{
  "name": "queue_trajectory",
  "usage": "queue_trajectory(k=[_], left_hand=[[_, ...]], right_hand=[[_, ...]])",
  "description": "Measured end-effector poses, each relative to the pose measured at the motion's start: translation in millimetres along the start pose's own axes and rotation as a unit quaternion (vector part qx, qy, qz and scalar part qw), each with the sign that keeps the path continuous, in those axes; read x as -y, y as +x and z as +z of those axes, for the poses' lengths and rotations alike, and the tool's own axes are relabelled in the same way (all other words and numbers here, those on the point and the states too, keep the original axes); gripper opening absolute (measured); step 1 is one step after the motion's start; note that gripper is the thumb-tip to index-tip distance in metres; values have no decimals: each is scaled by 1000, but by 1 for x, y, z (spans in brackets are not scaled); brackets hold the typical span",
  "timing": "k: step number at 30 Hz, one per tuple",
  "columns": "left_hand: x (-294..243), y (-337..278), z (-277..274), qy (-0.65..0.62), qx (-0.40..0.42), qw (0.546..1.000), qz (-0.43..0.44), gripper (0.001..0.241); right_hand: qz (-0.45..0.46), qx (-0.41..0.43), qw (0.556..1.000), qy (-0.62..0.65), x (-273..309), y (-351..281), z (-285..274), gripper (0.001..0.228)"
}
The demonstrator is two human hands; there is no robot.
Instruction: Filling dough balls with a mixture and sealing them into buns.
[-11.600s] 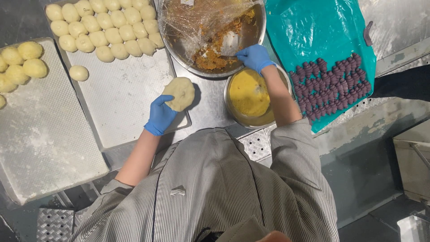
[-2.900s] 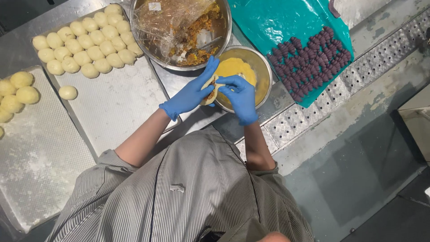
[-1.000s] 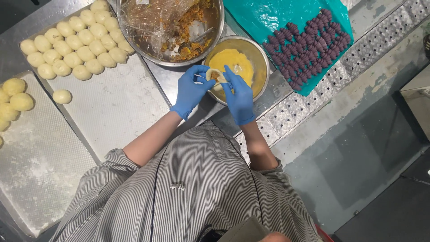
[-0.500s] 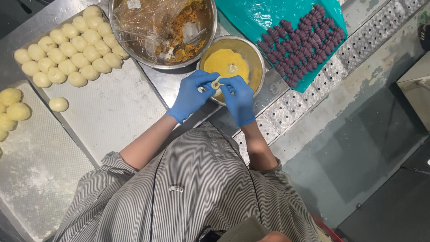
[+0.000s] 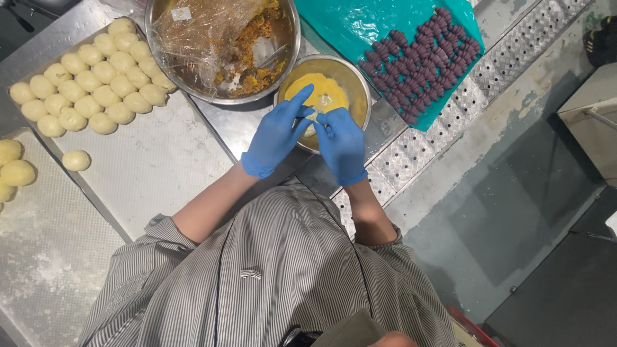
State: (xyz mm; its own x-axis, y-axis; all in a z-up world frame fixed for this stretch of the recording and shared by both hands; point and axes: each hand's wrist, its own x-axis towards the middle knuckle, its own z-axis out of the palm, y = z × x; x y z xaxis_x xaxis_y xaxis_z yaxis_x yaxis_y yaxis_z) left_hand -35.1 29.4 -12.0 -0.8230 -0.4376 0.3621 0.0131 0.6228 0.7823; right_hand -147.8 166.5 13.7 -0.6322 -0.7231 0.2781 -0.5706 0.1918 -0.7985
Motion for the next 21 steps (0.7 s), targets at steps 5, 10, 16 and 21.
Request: queue_trajectory(k=[5, 10, 16, 21], left_hand=[[-7, 8, -3, 44, 45, 998, 9, 62], [-33, 20, -19, -31, 27, 996, 74, 55], [-11, 24, -5, -423, 146, 890, -88, 39], [4, 19, 27, -537, 107, 779, -307, 35]], right_hand=[[-82, 23, 996, -9, 4, 3, -6, 14], [41, 26, 997, 60, -2, -1, -14, 42], [148, 18, 963, 223, 18, -6, -26, 23], [-163, 7, 986, 29, 28, -2, -41, 23]])
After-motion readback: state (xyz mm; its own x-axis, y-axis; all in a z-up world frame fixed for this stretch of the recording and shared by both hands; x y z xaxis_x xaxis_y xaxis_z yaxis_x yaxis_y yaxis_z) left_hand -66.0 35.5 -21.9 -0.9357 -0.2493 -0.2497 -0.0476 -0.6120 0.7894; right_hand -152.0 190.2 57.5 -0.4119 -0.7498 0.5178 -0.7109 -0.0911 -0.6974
